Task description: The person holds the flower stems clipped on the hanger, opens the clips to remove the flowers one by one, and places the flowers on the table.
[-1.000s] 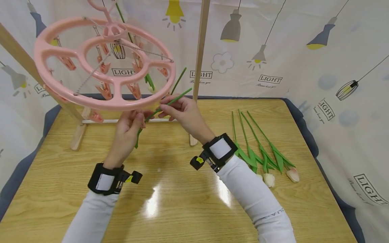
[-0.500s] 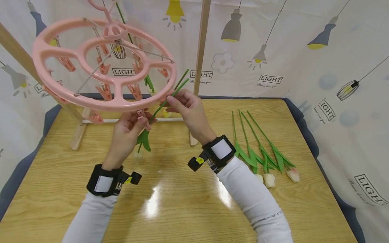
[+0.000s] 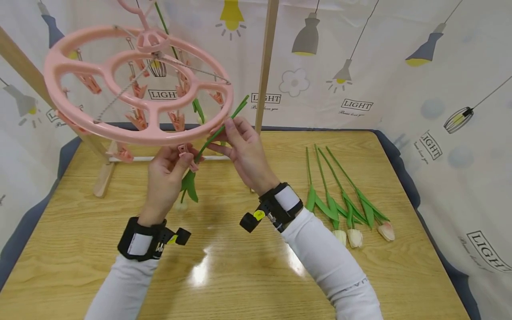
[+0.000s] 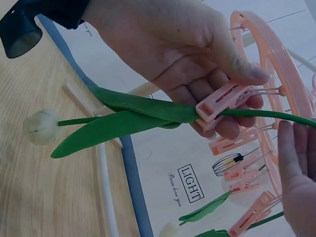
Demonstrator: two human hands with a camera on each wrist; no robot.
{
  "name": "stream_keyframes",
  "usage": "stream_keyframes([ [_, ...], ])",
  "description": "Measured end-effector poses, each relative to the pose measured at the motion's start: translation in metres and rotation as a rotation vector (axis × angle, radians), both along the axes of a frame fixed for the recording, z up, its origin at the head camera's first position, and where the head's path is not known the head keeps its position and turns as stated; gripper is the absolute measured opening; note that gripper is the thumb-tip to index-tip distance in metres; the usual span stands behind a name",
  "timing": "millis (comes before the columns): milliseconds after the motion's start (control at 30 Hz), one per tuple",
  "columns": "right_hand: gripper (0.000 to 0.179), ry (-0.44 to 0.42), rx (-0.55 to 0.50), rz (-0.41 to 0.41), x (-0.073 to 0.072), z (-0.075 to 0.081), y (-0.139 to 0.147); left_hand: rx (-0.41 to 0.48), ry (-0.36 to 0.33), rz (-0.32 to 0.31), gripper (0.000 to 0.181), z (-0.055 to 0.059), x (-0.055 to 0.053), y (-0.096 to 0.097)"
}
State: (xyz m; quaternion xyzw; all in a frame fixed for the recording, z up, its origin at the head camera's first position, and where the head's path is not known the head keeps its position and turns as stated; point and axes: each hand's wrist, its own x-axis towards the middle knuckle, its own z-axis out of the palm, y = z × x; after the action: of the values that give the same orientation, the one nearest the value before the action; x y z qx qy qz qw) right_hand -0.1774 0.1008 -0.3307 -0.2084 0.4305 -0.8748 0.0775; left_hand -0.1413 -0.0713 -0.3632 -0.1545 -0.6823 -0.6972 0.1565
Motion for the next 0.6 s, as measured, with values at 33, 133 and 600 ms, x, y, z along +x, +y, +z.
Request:
stream_keyframes([
  [33, 0.017, 0.005, 0.006, -0.001, 0.000, 0.000, 0.000, -0.004, 0.002, 0.003, 0.020, 0.000, 0.000, 0.000],
  [133, 0.015, 0.019, 0.039, -0.005, 0.000, 0.000, -0.001, -0.018, 0.008, 0.006, 0.019, 0.000, 0.000, -0.001],
  [600, 0.028, 0.119, 0.260, -0.054, 0.004, -0.004, -0.011, -0.030, -0.030, -0.001, 0.022, -0.003, -0.001, -0.002],
])
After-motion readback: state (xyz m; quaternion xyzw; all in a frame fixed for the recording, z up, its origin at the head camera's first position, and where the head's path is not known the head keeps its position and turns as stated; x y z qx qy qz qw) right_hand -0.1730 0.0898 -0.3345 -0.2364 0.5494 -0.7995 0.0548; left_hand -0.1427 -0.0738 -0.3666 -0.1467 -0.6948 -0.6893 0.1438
